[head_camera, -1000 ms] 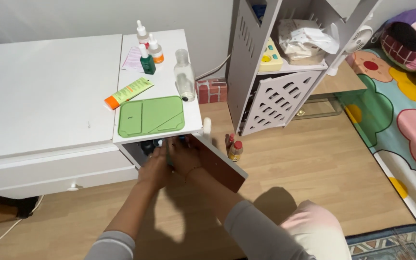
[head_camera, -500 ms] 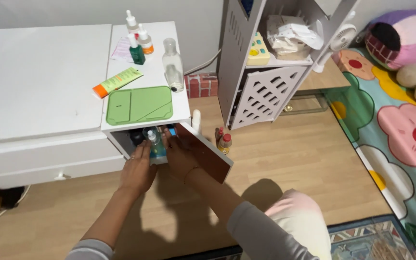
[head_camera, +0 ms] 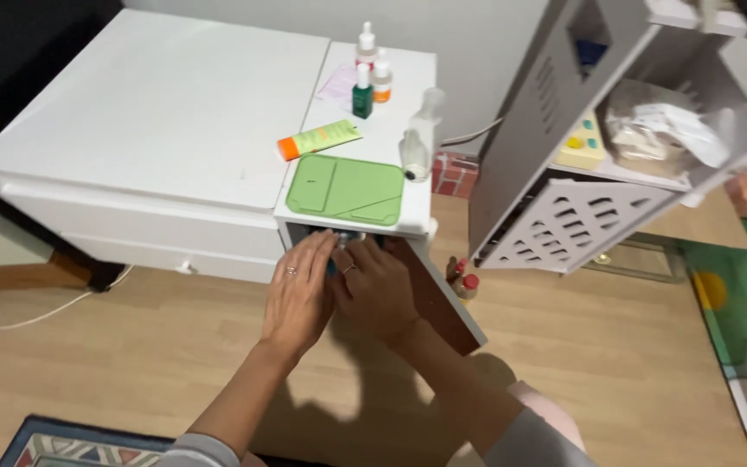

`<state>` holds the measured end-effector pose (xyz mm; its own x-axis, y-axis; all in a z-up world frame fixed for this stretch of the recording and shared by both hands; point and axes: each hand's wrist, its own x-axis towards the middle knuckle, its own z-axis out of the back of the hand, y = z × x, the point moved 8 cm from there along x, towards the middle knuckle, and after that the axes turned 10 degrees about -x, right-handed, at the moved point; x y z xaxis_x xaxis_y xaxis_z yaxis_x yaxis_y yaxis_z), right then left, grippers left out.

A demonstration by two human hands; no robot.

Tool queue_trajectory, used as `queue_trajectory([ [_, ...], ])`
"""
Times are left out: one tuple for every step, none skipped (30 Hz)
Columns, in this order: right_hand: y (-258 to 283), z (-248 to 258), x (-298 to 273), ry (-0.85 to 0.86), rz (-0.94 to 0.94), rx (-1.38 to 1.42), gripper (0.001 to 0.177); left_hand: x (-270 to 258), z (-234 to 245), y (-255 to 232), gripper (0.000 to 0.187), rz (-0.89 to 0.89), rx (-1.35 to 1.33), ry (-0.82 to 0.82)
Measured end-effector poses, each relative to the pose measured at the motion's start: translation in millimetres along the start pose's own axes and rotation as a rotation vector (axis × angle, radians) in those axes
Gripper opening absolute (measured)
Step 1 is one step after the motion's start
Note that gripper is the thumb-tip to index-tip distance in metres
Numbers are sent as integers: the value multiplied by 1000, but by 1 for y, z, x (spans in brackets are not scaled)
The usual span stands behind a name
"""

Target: The person opens a small cabinet and a vanity, then places several cosmetic bottles and tubes into compartments inside the vanity. They also fold a tissue and place it back in the cabinet before closing both storage units.

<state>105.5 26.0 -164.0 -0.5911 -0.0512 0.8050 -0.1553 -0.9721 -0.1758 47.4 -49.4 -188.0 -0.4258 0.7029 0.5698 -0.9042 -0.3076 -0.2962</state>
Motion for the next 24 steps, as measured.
queue_trajectory([
  [-1, 4, 11, 5, 6, 14, 22, 4, -1, 5, 73, 15, 5, 2],
  [-2, 12, 22, -27, 21, 70, 17, 8, 5, 6, 67, -7, 30, -74],
  [-4, 19, 35, -64, 38, 124, 13, 14, 10, 7, 61, -32, 58, -153],
  [-11, 12, 39, -65, 46, 136, 13, 21, 14, 7, 61, -21, 65, -155],
  [-17, 4, 46, -53, 62, 160, 10, 30, 21, 6, 59, -36, 90, -189],
  [-23, -5, 54, -41, 79, 185, 11, 40, 29, 5, 56, -50, 116, -221],
  [-29, -3, 65, -45, 87, 196, 11, 49, 29, 8, 56, -41, 126, -225],
  [-36, -5, 76, -15, 68, 127, 10, 59, 31, 13, 54, -23, 138, -231],
  [-46, -6, 87, 17, 49, 55, 24, 70, 31, 17, 52, -7, 147, -236],
  [-51, -10, 89, 15, 55, 64, 24, 80, 30, 24, 52, 1, 154, -239],
  [-58, -17, 93, 29, 66, 55, 30, 94, 23, 39, 49, 71, 146, -177],
  [-64, -25, 97, 44, 76, 46, 38, 108, 17, 55, 48, 141, 137, -117],
  [-69, -30, 99, 39, 79, 44, 38, 120, 16, 57, 48, 139, 139, -122],
  [-72, -37, 101, 49, 94, 29, 38, 130, 14, 64, 46, 174, 111, -112],
  [-72, -46, 103, 56, 102, 14, 39, 139, 14, 73, 45, 203, 87, -98],
  [-72, -55, 108, 48, 97, 13, 39, 146, 11, 81, 45, 196, 92, -99],
  [-71, -63, 108, 51, 116, -7, 35, 151, 4, 88, 43, 203, 78, -86],
  [-69, -72, 108, 54, 135, -28, 31, 155, -3, 96, 41, 210, 64, -73],
  [-70, -79, 110, 59, 124, -43, 31, 158, -7, 98, 41, 196, 52, -67],
  [-68, -84, 113, 38, 150, -54, 27, 161, -8, 98, 38, 155, 21, -80],
  [-62, -87, 114, 22, 172, -63, 23, 161, -8, 98, 35, 117, -12, -88],
  [-61, -88, 116, 32, 159, -76, 23, 161, -10, 98, 35, 105, -25, -76],
  [-60, -85, 120, -16, 162, -182, 16, 163, -12, 98, 37, 94, -84, -54],
  [-58, -81, 124, -62, 167, -287, 8, 164, -13, 99, 39, 84, -143, -31],
])
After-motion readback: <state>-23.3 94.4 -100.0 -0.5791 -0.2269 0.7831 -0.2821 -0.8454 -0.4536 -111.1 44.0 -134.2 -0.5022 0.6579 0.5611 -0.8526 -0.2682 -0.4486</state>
